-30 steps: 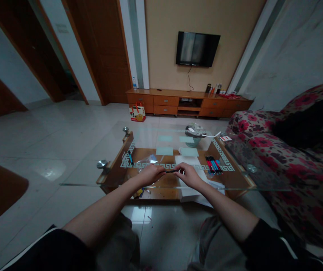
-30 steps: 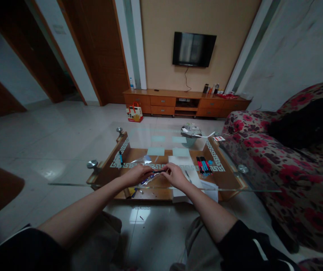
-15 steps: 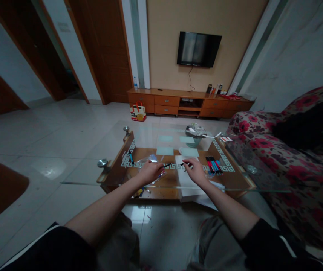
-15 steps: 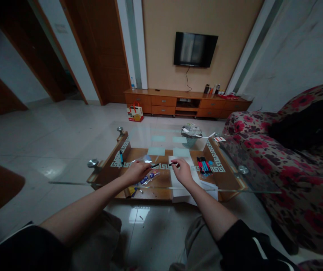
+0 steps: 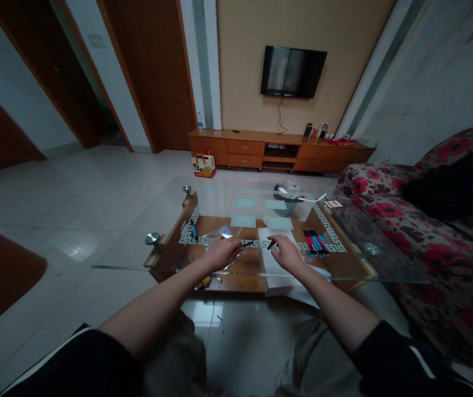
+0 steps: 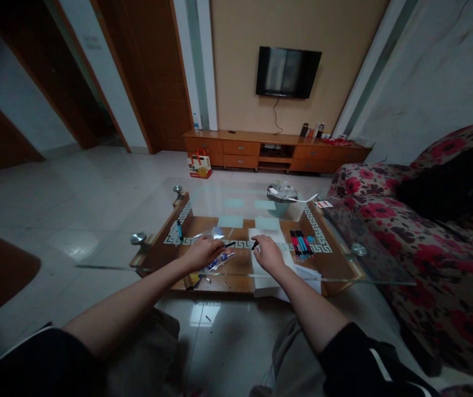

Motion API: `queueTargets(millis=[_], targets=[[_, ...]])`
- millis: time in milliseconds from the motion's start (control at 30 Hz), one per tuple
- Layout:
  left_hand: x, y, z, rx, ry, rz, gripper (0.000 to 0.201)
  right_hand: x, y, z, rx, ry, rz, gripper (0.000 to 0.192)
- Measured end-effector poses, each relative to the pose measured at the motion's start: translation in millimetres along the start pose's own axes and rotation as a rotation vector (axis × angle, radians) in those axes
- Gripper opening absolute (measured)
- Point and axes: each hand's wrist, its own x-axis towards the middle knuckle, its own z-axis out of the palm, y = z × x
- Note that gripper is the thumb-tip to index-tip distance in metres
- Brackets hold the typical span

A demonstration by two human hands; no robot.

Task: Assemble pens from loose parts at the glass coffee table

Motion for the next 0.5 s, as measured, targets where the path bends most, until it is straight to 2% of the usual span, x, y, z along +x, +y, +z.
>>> queueTargets(millis=[500], targets=[[0.0, -0.3, 3.7, -0.022, 0.035, 0.072, 0.028, -2.1, -1.5, 4.4, -0.036, -0.044, 0.027, 0.036]])
